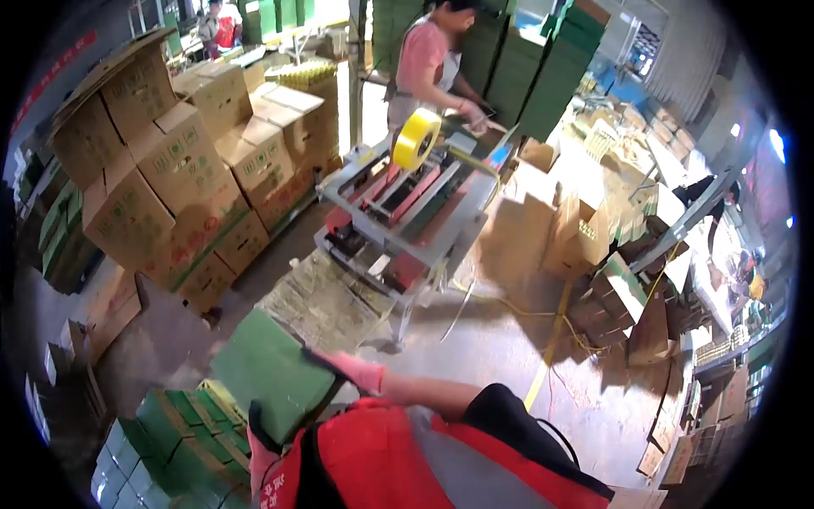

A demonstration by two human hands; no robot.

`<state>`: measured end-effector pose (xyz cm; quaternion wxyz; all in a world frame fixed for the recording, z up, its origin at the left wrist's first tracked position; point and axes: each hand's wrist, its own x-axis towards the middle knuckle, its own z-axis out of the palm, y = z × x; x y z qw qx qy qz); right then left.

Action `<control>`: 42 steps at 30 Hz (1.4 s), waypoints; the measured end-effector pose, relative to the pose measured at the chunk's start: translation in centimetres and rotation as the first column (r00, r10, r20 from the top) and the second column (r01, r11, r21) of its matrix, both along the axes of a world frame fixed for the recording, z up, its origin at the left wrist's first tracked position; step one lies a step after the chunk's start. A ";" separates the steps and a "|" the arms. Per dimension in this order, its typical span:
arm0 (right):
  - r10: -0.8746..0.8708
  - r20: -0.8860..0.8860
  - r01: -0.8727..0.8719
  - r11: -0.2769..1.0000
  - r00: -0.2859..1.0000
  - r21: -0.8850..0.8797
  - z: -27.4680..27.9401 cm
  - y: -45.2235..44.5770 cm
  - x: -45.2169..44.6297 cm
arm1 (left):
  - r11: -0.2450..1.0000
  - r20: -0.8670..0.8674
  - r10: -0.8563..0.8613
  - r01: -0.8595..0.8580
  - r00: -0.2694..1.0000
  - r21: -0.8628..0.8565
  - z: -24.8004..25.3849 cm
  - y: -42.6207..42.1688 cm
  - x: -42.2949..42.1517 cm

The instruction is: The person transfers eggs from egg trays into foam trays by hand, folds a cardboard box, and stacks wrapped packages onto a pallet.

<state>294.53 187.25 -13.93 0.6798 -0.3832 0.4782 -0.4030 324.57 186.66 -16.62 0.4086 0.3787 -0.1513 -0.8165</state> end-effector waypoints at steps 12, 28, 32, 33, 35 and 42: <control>-0.720 0.274 0.472 0.646 0.637 0.600 -10.8 -6.6 -17.4 | 0.982 0.161 0.174 -0.183 0.972 0.045 1.5 -0.2 -2.7; -0.698 0.445 0.495 0.713 0.561 0.496 -18.0 -14.0 -9.5 | 0.573 0.350 0.723 -0.800 0.596 0.179 1.4 15.2 13.8; -0.742 0.291 0.488 0.633 0.604 0.601 -11.0 -14.6 -0.3 | 0.507 0.391 0.757 -0.848 0.523 0.152 3.4 17.7 18.0; -0.742 0.260 0.480 0.617 0.617 0.623 -10.5 -14.6 3.0 | 0.468 0.368 0.790 -0.870 0.490 0.155 1.6 18.6 19.9; -0.668 0.213 0.432 0.657 0.713 0.618 -8.5 -12.5 11.1 | 0.417 0.335 0.832 -0.897 0.443 0.150 -1.6 20.3 23.1; 0.125 -0.001 -0.110 0.881 0.992 0.460 -5.7 -21.9 36.3 | 0.287 0.309 0.907 -0.957 0.286 0.042 -4.0 12.7 32.9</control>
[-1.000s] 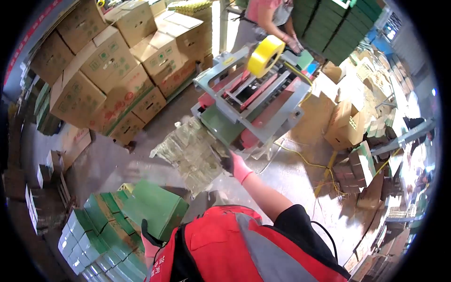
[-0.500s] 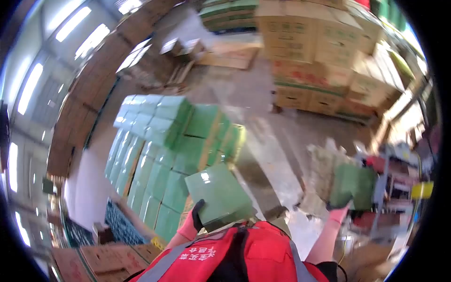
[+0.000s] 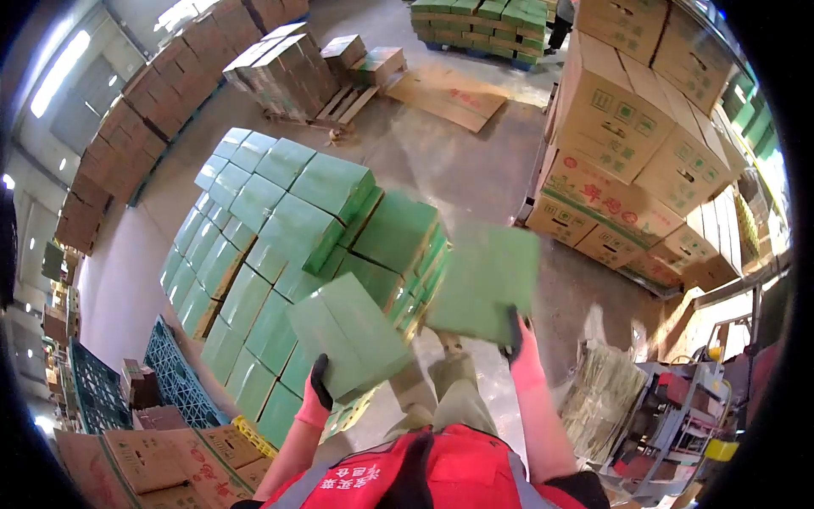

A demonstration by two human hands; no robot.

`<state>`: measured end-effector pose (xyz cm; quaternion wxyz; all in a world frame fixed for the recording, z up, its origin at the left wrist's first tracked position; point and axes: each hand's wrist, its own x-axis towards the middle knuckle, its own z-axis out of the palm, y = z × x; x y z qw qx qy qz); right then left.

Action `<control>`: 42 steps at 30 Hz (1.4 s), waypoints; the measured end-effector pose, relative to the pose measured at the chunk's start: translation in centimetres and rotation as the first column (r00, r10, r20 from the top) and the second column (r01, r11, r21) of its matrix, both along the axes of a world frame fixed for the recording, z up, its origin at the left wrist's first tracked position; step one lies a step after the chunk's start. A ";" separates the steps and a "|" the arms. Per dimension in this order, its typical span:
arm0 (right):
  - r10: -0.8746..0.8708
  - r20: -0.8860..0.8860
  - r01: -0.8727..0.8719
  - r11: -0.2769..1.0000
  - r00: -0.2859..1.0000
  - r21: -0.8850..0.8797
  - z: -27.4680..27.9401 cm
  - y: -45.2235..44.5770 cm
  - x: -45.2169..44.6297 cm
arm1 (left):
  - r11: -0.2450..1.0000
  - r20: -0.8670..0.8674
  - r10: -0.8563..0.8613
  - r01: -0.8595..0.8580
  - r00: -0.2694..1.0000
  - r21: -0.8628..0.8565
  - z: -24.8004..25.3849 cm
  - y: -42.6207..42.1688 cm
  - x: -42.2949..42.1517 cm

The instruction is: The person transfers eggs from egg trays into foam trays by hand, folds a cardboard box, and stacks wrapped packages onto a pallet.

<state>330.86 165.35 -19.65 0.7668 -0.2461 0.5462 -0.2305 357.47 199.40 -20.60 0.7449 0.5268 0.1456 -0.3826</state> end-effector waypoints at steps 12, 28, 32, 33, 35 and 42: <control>0.976 -0.083 -0.967 0.184 0.201 -0.174 -5.9 -27.0 38.8 | 0.947 -0.227 0.238 -0.278 0.944 -0.162 -7.3 -14.8 9.1; 0.042 -0.122 -0.077 0.951 0.992 -0.300 -20.3 -12.5 35.9 | 0.842 -0.051 -0.117 0.127 0.992 0.524 -10.4 -16.3 12.4; 0.216 -0.657 -0.684 0.368 0.722 -0.630 -26.0 -10.9 27.6 | 0.840 0.093 -0.245 0.163 0.965 0.517 -18.4 -10.0 17.0; 0.046 -0.826 -0.824 0.121 0.562 -0.553 -28.2 -10.0 24.7 | 0.902 0.223 -0.237 0.129 0.946 0.412 -18.5 -9.4 17.1; 0.266 -0.538 -0.593 0.485 0.800 -0.643 -13.4 -1.9 13.3 | 0.891 0.201 -0.329 0.233 0.923 0.389 -12.7 -7.7 13.3; -0.780 -0.189 0.717 0.624 0.597 -0.311 -2.4 15.8 -23.5 | 0.740 0.223 -0.672 0.638 0.706 0.212 -18.3 11.1 1.0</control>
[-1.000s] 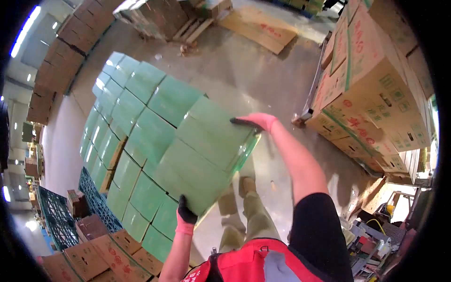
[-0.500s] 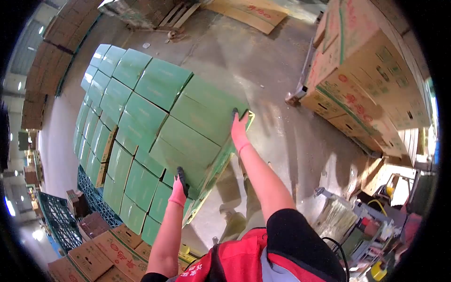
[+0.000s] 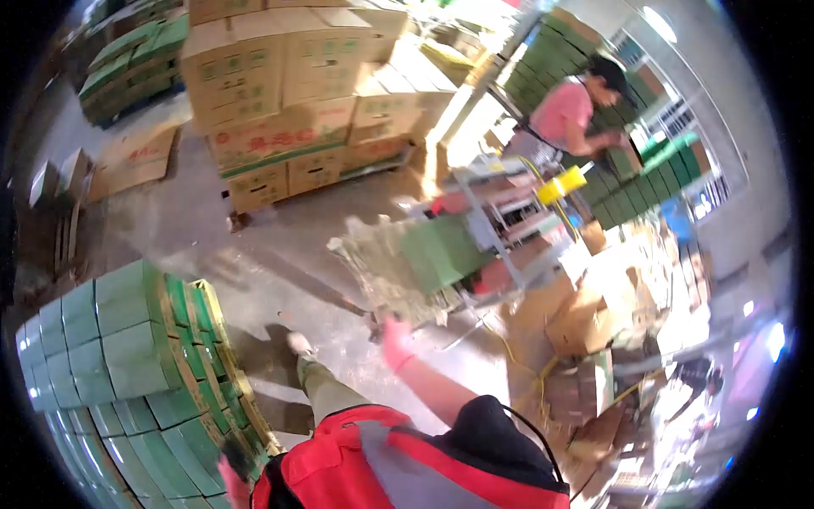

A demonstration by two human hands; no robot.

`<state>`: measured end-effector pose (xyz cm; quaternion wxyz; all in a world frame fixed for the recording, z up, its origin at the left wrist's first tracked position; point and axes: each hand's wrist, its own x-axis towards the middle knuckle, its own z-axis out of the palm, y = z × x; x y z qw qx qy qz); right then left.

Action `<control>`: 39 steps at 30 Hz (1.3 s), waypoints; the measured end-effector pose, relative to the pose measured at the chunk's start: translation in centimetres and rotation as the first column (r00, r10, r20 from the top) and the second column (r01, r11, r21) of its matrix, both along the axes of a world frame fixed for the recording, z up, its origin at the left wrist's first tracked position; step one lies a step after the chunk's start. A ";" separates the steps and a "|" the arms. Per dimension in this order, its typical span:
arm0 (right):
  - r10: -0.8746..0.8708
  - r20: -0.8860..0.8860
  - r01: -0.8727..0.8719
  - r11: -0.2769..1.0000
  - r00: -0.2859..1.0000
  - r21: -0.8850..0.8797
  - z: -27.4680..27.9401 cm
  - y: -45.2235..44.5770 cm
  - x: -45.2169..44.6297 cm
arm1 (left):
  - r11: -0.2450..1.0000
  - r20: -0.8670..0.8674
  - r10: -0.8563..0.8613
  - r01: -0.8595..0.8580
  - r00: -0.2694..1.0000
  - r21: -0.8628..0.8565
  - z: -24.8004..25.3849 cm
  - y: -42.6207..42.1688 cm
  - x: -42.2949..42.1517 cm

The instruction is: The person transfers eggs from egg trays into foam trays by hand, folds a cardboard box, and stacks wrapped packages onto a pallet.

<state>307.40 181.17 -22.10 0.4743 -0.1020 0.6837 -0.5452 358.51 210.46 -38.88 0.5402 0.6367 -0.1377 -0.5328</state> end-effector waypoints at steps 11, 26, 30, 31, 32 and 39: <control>-0.347 0.478 0.423 0.904 0.807 -0.057 -6.8 -6.9 -16.2 | 0.859 0.268 -0.489 0.403 0.830 0.317 3.7 -7.7 -10.9; 0.725 0.047 -0.726 0.687 0.688 0.028 6.5 11.8 -18.9 | 0.768 -0.679 -0.492 0.640 0.545 -0.042 13.4 -21.4 -37.1; 0.750 0.079 -0.753 0.658 0.657 0.002 8.6 11.6 -17.8 | 0.863 -0.584 -0.452 0.496 0.674 -0.096 18.7 -19.0 -40.2; 0.747 0.016 -0.747 0.665 0.665 -0.010 7.0 11.4 -17.8 | 0.870 -0.554 -0.456 0.480 0.696 -0.114 18.2 -19.1 -40.1; 0.844 0.044 -0.844 0.536 0.535 -0.002 5.4 10.3 -19.1 | 0.895 -0.573 -0.413 0.433 0.708 -0.110 17.9 -18.9 -39.7; -0.057 0.336 0.059 0.998 0.940 0.006 -2.4 0.7 -30.4 | 0.992 -0.525 -0.102 0.051 0.845 -0.111 21.5 -12.9 -35.2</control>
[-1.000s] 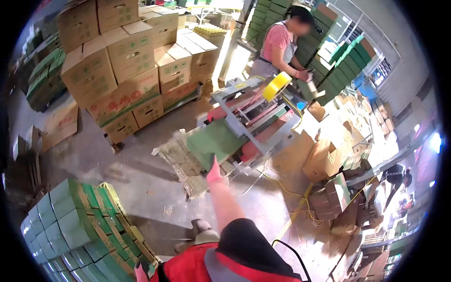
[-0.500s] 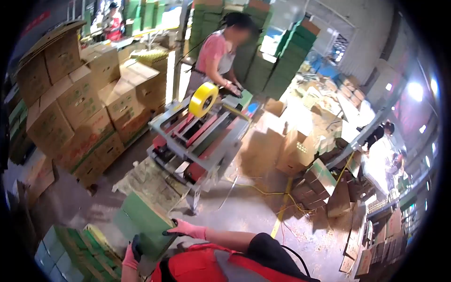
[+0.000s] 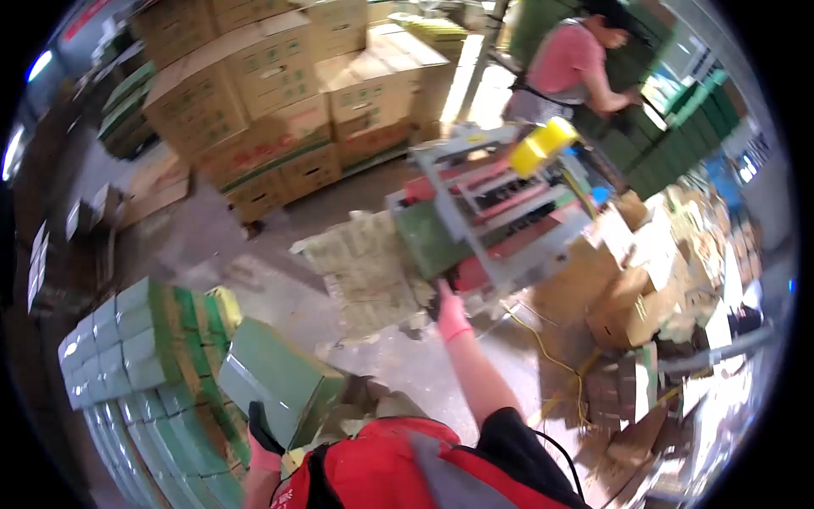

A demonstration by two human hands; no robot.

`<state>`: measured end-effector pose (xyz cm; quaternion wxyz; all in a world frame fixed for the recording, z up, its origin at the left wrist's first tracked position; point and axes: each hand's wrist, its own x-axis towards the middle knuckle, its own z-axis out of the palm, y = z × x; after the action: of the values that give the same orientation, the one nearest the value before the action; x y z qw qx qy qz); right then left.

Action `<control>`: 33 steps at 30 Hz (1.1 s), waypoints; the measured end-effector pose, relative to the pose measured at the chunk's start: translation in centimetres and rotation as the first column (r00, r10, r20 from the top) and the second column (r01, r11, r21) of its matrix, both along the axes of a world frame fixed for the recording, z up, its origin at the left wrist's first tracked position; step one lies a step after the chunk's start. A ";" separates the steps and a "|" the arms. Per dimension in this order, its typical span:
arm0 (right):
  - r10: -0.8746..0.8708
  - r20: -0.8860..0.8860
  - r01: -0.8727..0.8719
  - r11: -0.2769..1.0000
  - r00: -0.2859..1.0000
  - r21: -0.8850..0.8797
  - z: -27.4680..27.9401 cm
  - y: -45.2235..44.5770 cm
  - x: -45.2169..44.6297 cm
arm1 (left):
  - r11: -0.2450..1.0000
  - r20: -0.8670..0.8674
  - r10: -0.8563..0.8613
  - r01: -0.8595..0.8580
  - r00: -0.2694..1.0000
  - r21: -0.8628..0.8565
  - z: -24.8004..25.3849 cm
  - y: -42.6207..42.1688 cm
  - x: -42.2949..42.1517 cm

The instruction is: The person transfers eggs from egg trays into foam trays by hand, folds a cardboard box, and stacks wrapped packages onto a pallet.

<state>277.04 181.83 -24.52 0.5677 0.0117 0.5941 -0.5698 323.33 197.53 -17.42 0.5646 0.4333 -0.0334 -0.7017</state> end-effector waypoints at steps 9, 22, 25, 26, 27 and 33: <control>-0.077 0.304 0.082 0.997 0.949 -0.004 -6.7 -4.4 0.8 | 0.777 0.127 0.593 -0.606 0.795 0.171 0.9 20.7 8.2; 0.078 0.021 -0.075 0.992 0.997 -0.097 -8.5 -6.4 7.5 | 0.575 0.183 0.796 -0.815 0.577 0.067 5.8 34.7 17.8; 0.049 0.118 -0.025 0.981 0.992 -0.191 -3.9 2.4 23.1 | 0.589 0.142 0.791 -0.804 0.595 0.083 4.4 38.1 24.0; 0.182 0.258 -0.119 0.963 0.949 -0.243 -5.0 6.1 27.4 | 0.591 0.102 0.795 -0.801 0.598 0.091 3.1 38.9 27.2; 0.308 0.382 -0.197 0.933 0.871 -0.302 -5.3 10.3 31.5 | 0.598 0.067 0.793 -0.795 0.605 0.102 1.9 39.7 30.6; 0.441 0.647 -0.336 0.897 0.622 -0.288 -2.4 24.2 64.8 | 0.792 -0.085 0.589 -0.595 0.804 -0.139 -3.1 31.7 51.5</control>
<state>341.84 206.06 -26.91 0.8578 0.0572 0.2822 -0.4257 374.78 229.20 -20.52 0.7889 0.3626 0.0583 -0.4927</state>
